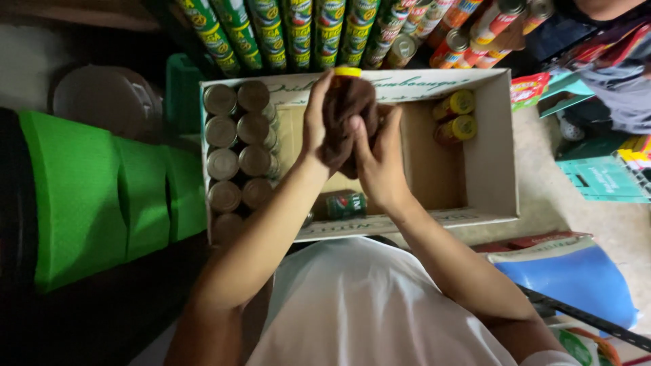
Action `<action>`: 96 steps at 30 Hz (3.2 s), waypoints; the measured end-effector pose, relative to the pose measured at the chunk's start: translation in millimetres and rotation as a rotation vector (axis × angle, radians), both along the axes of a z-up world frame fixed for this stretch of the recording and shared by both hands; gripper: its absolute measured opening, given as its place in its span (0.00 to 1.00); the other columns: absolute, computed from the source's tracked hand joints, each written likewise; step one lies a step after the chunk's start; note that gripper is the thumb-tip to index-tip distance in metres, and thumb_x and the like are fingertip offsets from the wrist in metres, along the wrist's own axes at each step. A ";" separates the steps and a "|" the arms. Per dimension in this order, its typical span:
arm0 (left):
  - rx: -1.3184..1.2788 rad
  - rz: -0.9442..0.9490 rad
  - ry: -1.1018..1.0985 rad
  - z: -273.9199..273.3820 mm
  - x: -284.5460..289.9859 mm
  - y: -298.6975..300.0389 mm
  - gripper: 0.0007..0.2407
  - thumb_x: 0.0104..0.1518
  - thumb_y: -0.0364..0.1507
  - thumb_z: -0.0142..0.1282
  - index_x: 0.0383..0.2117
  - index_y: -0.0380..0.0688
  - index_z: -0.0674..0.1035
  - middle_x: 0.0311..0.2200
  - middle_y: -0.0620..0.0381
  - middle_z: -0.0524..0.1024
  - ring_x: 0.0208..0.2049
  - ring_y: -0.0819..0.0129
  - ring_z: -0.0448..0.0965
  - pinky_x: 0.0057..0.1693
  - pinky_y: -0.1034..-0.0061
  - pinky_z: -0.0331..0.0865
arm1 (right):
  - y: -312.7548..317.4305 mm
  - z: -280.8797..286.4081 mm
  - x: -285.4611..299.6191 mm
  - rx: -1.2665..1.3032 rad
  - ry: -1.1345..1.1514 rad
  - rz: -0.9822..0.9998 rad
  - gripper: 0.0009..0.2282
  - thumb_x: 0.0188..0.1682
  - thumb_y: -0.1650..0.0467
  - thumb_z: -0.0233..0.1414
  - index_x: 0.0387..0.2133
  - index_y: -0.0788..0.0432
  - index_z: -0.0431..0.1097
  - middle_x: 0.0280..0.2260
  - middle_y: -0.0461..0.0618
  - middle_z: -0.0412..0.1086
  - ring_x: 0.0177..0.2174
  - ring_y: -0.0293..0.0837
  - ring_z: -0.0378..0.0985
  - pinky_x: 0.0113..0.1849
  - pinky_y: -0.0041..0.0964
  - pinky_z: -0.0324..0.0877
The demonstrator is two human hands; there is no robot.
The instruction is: Cleaning individual cans with a cloth and placing them neatly on a grocery store shelf.
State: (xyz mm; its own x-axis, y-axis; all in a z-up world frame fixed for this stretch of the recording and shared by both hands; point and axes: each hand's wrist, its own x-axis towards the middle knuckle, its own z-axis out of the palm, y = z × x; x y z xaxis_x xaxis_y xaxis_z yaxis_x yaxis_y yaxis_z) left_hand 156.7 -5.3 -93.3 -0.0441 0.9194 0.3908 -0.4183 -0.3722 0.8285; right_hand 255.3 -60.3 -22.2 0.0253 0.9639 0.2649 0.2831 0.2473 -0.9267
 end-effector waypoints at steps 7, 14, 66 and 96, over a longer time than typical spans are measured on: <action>-0.696 -0.151 -0.380 20.0 12.3 1.1 0.24 0.64 0.49 0.50 0.60 0.51 0.74 0.59 0.53 0.73 0.59 0.63 0.72 0.67 0.65 0.61 | 47.9 13.7 22.5 0.046 0.025 -0.009 0.12 0.60 0.64 0.50 0.47 0.59 0.58 0.40 0.62 0.68 0.46 0.57 0.74 0.50 0.59 0.67; -0.687 -0.036 -0.089 57.2 1.2 -2.8 0.28 0.65 0.44 0.49 0.66 0.41 0.63 0.68 0.36 0.58 0.69 0.45 0.58 0.75 0.57 0.44 | 19.8 -15.6 5.8 0.007 -0.184 -0.017 0.15 0.58 0.60 0.50 0.44 0.59 0.60 0.39 0.72 0.70 0.44 0.71 0.75 0.44 0.59 0.70; -0.592 -0.008 -0.387 15.7 -2.1 11.0 0.23 0.52 0.44 0.70 0.45 0.53 0.69 0.42 0.51 0.69 0.44 0.56 0.78 0.51 0.61 0.76 | -10.8 33.5 31.8 0.247 -0.374 0.041 0.11 0.47 0.72 0.61 0.43 0.54 0.80 0.29 0.55 0.69 0.29 0.56 0.77 0.31 0.41 0.71; 0.171 0.086 0.628 80.6 -9.1 -22.4 0.25 0.48 0.12 0.65 0.53 0.48 0.77 0.50 0.58 0.74 0.49 0.66 0.78 0.52 0.78 0.76 | -17.6 81.5 47.7 0.135 -0.327 0.091 0.12 0.48 0.78 0.57 0.44 0.75 0.74 0.35 0.57 0.66 0.31 0.45 0.67 0.34 0.34 0.64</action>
State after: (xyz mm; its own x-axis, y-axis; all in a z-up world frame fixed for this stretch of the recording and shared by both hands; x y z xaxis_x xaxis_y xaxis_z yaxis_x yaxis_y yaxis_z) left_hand 147.6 -27.7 -12.7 0.1695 0.8456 0.5062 0.1629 -0.5306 0.8318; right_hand 303.0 -77.9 59.3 -0.1664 0.9142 0.3696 0.5301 0.3990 -0.7482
